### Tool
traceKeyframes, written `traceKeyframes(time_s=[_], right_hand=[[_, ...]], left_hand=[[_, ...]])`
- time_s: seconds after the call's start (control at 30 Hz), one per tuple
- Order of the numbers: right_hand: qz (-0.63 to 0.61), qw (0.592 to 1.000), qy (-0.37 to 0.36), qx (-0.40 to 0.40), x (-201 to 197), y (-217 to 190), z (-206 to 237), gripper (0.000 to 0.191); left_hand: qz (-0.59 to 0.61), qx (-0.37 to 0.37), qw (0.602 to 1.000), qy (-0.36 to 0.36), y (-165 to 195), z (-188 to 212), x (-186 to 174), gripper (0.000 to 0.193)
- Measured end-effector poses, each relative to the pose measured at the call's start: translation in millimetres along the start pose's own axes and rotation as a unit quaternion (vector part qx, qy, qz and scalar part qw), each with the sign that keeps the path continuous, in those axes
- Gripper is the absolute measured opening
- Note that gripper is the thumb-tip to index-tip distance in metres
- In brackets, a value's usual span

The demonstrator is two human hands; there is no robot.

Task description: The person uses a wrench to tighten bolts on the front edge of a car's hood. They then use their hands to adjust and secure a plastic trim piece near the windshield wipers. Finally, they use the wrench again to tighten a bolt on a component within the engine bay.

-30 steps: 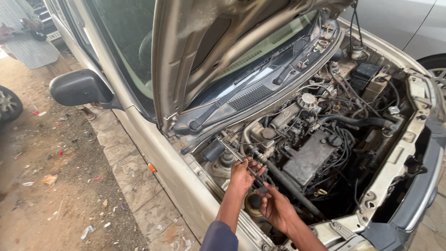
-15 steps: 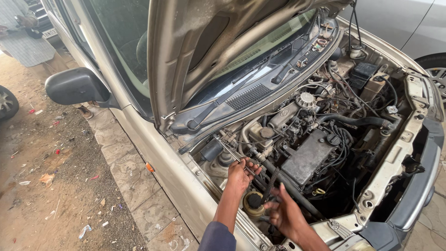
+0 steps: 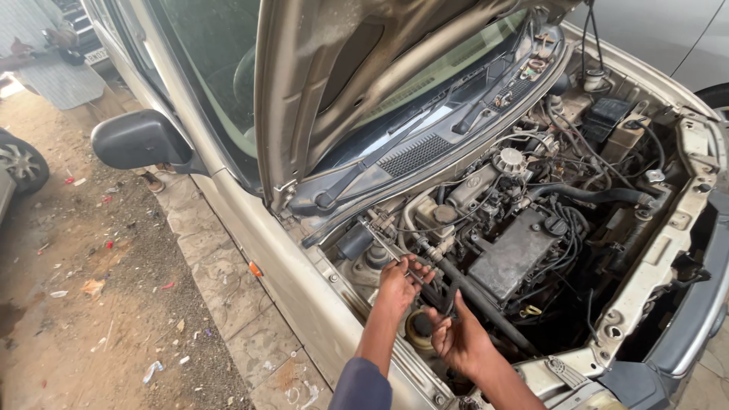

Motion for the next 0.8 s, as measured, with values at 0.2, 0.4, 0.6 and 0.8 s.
traceKeyframes(time_s=[0.2,0.4,0.6,0.8], right_hand=[[-0.044,0.994,-0.099,0.008,5.2,-9.3,-21.4,0.047],[0.514,0.729,0.046,-0.449,16.9,-32.8,9.7,0.037],[0.507,0.776,0.094,-0.362,0.0,-40.4,33.9,0.059],[0.121,0.991,-0.038,-0.036,-18.9,-18.7,18.5,0.081]], left_hand=[[0.047,0.029,0.998,-0.036,-5.7,-3.4,4.5,0.026],[-0.022,0.018,0.998,-0.052,-8.7,4.6,7.7,0.023],[-0.064,0.003,0.998,-0.023,-5.2,3.6,11.0,0.023],[-0.053,0.001,0.998,-0.033,-6.2,2.2,2.6,0.021]])
Point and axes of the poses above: each hand's wrist, its own z-axis away from the middle knuckle, its own x-axis out of the palm, y = z × x, the point moved 5 cm from there along -z, towards the middle knuckle, and after that the axes turned 1 degree about -z, right-handed, at the moved point
